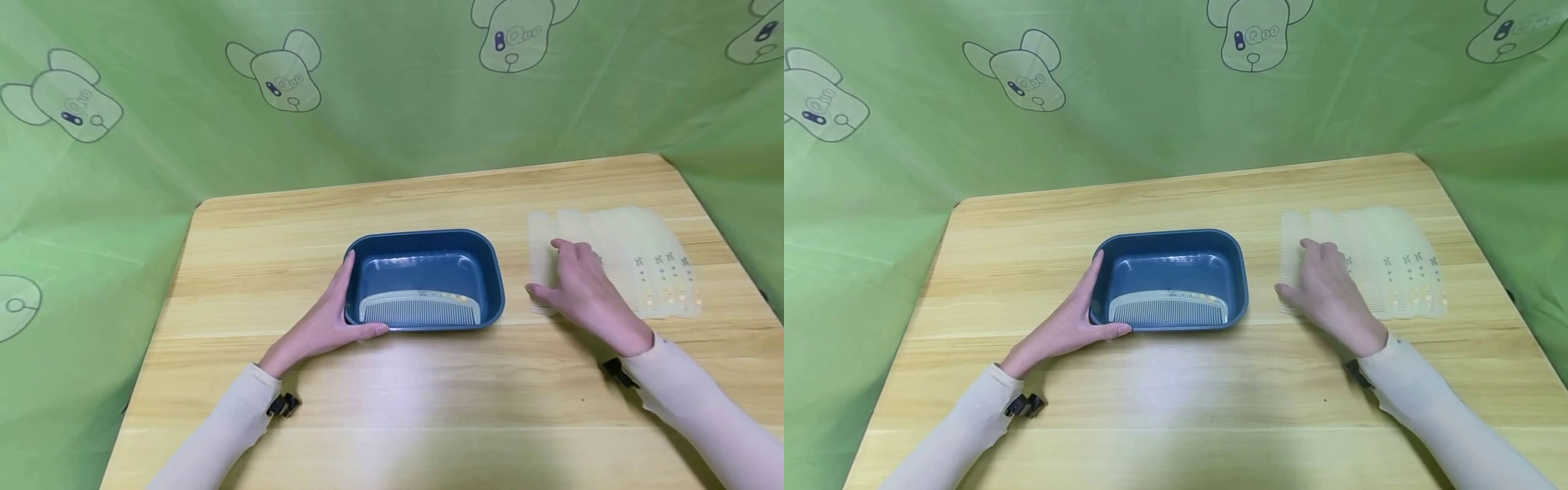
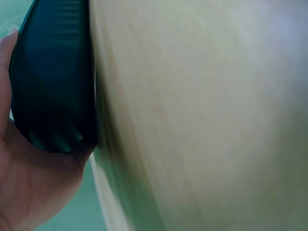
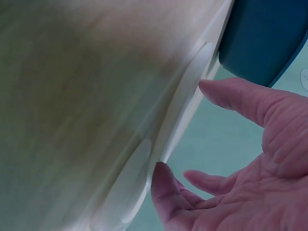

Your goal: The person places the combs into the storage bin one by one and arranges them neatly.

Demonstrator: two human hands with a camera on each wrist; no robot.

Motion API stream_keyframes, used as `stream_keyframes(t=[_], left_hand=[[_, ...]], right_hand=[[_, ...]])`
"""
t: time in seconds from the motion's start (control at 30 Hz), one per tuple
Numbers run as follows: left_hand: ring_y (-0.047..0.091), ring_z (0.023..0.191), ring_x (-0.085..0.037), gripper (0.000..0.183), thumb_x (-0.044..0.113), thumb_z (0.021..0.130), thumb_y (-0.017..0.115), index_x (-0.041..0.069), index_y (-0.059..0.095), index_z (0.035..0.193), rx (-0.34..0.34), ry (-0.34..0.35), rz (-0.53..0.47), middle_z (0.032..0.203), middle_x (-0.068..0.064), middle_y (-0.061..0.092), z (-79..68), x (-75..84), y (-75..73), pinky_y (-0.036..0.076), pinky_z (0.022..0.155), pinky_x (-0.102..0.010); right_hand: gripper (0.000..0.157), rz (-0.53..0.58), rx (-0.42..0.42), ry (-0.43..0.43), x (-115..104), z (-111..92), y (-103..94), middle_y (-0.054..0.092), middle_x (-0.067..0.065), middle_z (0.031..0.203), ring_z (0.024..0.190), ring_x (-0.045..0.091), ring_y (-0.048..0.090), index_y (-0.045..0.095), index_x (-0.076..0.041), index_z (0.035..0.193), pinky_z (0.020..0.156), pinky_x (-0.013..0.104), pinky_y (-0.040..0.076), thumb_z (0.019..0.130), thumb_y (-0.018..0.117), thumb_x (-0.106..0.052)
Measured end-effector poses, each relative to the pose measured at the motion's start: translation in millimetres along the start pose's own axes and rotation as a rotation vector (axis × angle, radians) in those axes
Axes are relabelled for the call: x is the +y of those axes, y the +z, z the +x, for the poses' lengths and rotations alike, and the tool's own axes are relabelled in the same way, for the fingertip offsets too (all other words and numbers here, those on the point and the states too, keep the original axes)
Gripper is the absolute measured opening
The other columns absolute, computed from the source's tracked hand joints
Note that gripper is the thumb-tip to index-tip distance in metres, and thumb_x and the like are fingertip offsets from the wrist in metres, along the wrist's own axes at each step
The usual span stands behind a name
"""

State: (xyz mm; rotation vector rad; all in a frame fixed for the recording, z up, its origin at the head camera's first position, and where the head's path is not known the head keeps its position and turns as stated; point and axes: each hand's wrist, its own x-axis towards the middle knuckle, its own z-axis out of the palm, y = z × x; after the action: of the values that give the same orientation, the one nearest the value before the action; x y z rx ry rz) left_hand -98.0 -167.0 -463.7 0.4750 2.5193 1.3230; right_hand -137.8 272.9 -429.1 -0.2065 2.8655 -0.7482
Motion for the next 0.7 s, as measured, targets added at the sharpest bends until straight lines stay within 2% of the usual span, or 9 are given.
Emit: stream_keyframes(t=[0.2,0.4,0.7], left_hand=[[0.003,0.165,-0.023,0.139,0.064,0.085,0.089,0.035,-0.014,0.174,0.002,-0.006,0.002,0.181,0.005,-0.010,-0.2,-0.5,0.1,0.017,0.129,-0.057],[0.003,0.165,-0.024,0.139,0.063,0.085,0.089,0.036,-0.014,0.174,0.000,-0.005,0.004,0.181,0.005,-0.010,0.3,-0.6,1.2,0.018,0.128,-0.059],[0.003,0.165,-0.024,0.139,0.063,0.085,0.089,0.036,-0.014,0.174,-0.001,-0.018,-0.009,0.181,0.005,-0.010,-0.9,1.0,1.1,0.017,0.128,-0.059]], right_hand=[[0.098,0.000,-0.011,0.027,1.0,2.0,-0.1,0.030,0.053,0.145,0.129,0.065,0.032,0.024,0.025,0.157,0.107,0.078,0.035,0.096,0.084,-0.022],[0.098,-0.003,-0.002,0.033,4.6,3.2,-0.8,0.031,0.055,0.141,0.126,0.065,0.034,0.025,0.027,0.155,0.105,0.077,0.035,0.095,0.085,-0.022],[0.098,0.025,-0.082,0.064,5.8,8.4,-4.1,0.034,0.055,0.142,0.126,0.065,0.043,0.019,0.023,0.160,0.105,0.078,0.039,0.099,0.081,-0.023]])
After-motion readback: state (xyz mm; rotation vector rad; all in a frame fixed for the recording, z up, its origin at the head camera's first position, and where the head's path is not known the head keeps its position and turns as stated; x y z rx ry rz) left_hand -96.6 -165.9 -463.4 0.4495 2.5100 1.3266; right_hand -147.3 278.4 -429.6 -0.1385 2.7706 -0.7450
